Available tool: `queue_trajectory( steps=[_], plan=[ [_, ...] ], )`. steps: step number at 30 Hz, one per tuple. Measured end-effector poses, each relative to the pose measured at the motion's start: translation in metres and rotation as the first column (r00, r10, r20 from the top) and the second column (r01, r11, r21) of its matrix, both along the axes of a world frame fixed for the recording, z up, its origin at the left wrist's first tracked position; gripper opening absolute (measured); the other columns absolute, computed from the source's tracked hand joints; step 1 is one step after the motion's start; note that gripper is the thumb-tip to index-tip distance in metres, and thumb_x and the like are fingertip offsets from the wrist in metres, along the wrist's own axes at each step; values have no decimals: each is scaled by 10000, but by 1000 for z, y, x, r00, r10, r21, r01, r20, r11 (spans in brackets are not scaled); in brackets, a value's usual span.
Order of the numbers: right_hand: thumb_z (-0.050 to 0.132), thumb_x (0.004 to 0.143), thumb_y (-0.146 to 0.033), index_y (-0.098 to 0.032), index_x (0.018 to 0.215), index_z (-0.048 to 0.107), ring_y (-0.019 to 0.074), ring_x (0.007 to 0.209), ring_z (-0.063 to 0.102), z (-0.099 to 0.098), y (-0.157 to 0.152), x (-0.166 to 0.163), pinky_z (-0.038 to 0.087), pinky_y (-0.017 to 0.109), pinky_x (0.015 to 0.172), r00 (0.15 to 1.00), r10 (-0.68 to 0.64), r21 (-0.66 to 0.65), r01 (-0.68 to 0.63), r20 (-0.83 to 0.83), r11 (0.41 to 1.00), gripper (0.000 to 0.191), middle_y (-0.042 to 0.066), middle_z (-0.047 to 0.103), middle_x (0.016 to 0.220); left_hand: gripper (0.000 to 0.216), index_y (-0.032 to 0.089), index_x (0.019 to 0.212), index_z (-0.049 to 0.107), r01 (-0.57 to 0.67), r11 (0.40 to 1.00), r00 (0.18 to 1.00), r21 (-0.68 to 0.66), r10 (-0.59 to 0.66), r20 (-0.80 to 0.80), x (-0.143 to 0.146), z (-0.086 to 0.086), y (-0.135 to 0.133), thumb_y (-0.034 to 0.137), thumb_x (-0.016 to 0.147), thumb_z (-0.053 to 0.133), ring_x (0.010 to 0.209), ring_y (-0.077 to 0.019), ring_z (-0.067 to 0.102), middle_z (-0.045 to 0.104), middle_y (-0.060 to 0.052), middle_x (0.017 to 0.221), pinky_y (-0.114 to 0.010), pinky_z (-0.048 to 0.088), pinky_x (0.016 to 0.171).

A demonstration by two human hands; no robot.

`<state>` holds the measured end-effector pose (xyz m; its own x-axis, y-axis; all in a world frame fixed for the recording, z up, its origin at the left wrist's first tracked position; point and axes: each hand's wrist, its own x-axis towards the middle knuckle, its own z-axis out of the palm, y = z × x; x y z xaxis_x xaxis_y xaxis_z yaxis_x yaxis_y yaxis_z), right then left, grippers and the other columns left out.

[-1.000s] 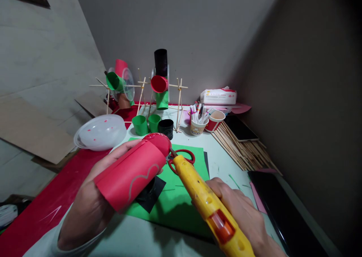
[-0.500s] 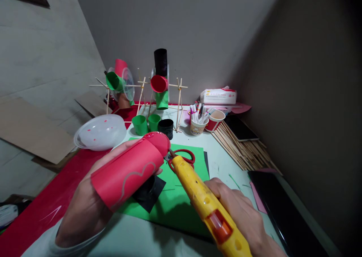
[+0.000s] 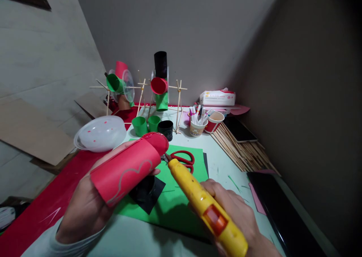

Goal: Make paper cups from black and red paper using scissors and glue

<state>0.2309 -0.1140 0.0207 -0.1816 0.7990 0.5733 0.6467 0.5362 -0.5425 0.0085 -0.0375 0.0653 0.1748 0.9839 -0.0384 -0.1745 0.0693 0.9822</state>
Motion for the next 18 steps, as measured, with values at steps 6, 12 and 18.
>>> queue_trajectory(
  steps=[6,12,18],
  plan=[
    [542,986,-514,-189,965,664,93,361,390,0,14,6,334,198,350,608,-163,-400,-278,-778,874,347,-74,439,485,408,215,1215,688,-67,979,974,-191,106,201,-2,6,13,261,812,721,972,-307,778,798,-49,1160,-376,670,826],
    [678,887,-554,-150,914,711,75,418,482,-9,22,19,411,161,404,353,-391,-508,-352,-850,786,407,11,633,591,431,258,1113,740,75,980,940,-185,-8,342,-7,4,9,350,699,817,950,-266,778,800,16,1152,-309,647,838],
    [579,928,-632,-122,864,727,92,445,602,-43,12,41,446,166,421,477,-435,-631,-406,-764,661,535,124,781,776,433,278,1069,729,43,989,971,-139,-9,240,0,11,6,395,665,832,980,-196,713,763,26,1139,-187,581,753]
  ],
)
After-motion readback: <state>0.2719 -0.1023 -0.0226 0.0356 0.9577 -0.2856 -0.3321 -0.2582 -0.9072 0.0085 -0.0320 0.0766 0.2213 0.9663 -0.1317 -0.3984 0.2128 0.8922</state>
